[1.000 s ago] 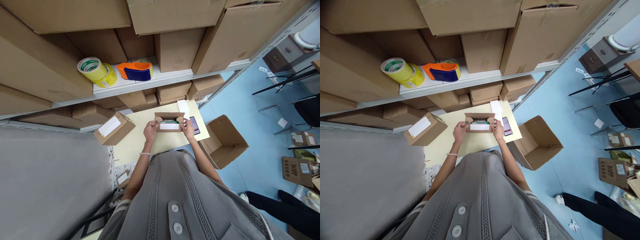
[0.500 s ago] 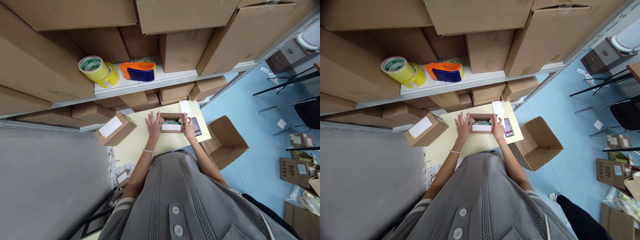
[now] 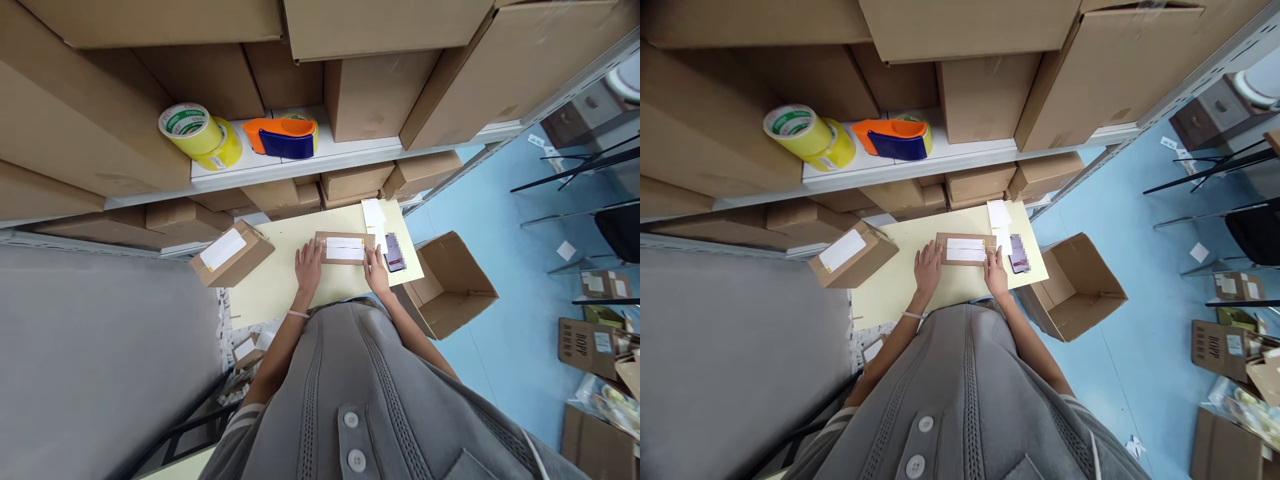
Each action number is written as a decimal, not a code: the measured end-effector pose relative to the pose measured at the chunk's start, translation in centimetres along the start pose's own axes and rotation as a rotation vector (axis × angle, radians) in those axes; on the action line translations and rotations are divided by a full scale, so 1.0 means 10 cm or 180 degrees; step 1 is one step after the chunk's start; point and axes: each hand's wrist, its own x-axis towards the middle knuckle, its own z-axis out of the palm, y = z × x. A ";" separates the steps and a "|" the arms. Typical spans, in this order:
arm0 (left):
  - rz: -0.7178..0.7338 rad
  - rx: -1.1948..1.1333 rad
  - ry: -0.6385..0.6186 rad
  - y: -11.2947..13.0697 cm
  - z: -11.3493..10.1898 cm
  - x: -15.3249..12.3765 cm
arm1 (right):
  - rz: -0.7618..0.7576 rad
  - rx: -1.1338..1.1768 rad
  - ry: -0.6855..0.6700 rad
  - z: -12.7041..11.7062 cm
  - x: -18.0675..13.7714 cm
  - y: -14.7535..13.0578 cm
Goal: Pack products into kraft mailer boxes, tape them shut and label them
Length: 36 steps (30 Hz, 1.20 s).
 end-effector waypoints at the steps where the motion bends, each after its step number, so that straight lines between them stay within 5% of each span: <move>1: -0.0055 -0.0077 0.0047 0.00 0.01 -0.02 | 0.0038 0.0106 -0.0020 0.00 -0.03 0.02; 9: -0.0454 -0.1135 0.0040 0.00 0.02 -0.04 | 0.0094 0.0493 -0.0151 -0.07 0.07 0.10; 18: -0.1091 -0.1185 0.0567 -0.22 -0.17 -0.36 | -0.0395 0.0485 -0.0602 0.10 0.31 -0.19; 23: -0.1314 -0.1047 0.0502 -0.33 -0.23 -0.49 | -0.0561 0.0291 -0.0805 0.17 0.37 -0.29; 36: -0.0335 0.0246 0.0107 0.05 -0.14 -0.35 | -0.0497 -0.0437 -0.0936 0.09 0.39 -0.44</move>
